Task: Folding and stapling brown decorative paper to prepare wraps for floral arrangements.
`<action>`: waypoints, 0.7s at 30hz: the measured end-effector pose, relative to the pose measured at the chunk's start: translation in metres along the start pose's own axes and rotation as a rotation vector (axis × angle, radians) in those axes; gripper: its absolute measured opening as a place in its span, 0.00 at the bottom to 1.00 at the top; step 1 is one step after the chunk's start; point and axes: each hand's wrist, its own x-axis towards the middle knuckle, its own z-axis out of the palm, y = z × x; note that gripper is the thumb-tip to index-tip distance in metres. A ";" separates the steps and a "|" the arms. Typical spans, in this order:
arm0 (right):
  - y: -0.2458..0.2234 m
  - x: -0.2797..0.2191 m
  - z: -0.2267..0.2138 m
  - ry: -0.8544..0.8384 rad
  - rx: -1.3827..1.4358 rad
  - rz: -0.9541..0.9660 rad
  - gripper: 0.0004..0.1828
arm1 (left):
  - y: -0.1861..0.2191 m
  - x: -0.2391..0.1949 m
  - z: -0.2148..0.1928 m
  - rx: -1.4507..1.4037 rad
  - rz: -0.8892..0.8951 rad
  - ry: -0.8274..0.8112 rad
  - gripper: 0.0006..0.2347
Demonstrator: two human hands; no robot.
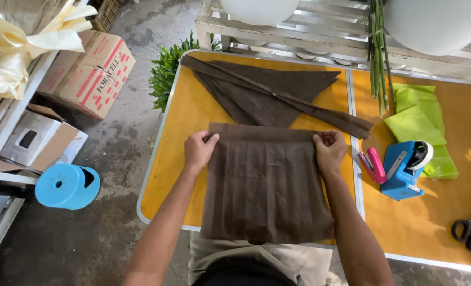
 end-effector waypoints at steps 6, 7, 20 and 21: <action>-0.001 0.022 0.008 -0.028 -0.028 -0.056 0.14 | 0.027 0.019 0.008 0.237 0.037 0.017 0.12; -0.002 0.024 0.011 -0.028 -0.028 -0.057 0.14 | 0.026 0.021 0.009 0.236 0.038 0.017 0.12; 0.014 0.024 0.013 -0.022 -0.063 -0.144 0.13 | 0.097 -0.036 0.078 0.349 0.959 -0.191 0.25; 0.018 0.025 0.011 -0.024 -0.029 -0.120 0.13 | 0.096 -0.036 0.082 0.332 0.914 -0.280 0.29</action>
